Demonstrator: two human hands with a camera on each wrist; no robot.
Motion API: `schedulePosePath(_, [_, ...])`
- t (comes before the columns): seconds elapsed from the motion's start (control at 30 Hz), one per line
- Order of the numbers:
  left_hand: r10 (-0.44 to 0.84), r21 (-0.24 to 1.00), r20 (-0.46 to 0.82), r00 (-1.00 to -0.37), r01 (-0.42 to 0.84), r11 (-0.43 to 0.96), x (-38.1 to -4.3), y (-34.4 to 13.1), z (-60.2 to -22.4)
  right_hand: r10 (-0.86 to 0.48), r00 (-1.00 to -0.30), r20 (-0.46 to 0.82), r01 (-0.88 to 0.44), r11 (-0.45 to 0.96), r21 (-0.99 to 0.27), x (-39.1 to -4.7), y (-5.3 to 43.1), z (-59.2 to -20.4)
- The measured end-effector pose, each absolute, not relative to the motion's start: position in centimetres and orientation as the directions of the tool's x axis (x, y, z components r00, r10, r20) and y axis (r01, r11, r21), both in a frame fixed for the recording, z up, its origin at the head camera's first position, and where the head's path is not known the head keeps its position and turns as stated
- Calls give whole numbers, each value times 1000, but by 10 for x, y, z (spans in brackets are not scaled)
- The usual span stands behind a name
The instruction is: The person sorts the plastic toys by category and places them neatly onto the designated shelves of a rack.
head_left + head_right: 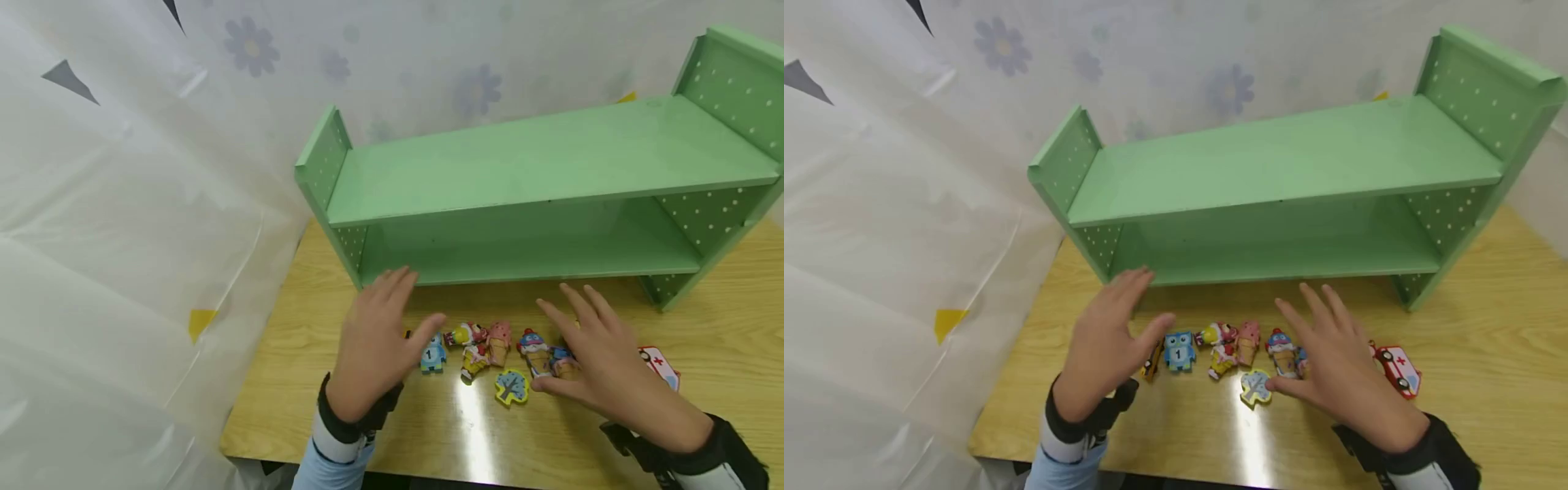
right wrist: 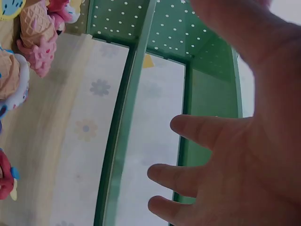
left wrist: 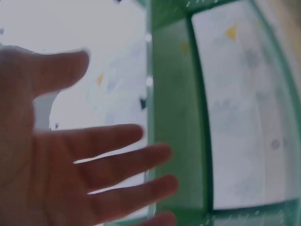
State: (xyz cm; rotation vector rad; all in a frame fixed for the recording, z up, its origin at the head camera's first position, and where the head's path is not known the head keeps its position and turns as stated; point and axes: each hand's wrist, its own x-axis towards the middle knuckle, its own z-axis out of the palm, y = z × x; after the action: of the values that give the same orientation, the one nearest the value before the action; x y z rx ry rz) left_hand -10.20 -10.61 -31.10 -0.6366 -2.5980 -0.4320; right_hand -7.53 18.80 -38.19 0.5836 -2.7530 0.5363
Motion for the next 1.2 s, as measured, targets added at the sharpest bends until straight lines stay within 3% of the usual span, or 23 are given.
schedulePosePath(0.1, [234,294,705,-670,576,763,-112,-128,-302,-336,-888,315,-430,849,-307,-73,189,-384])
schedulePosePath(0.17, [130,352,788,-602,614,707,-120,-141,-299,-334,-889,314,-430,846,-317,-72,190,-385])
schedulePosePath(0.23, [30,423,817,-576,635,647,-130,-152,-297,-337,-885,320,-438,836,-330,-71,190,-385])
schedulePosePath(0.4, [-109,599,757,-644,619,507,-161,-174,-301,-366,-857,363,-489,802,-344,-70,189,-383])
schedulePosePath(0.57, [-52,678,684,-728,607,414,-176,-178,-299,-381,-840,387,-515,785,-344,-68,187,-382])
schedulePosePath(0.73, [20,635,711,-703,653,414,-181,-172,-295,-419,-835,357,-533,778,-332,-66,179,-381])
schedulePosePath(0.93, [-20,608,738,-674,652,453,-181,-172,-302,-467,-841,273,-539,769,-345,-68,160,-378])
schedulePosePath(1.2, [-75,595,760,-646,645,479,-193,-170,-306,-589,-774,233,-632,690,-352,-87,108,-381])
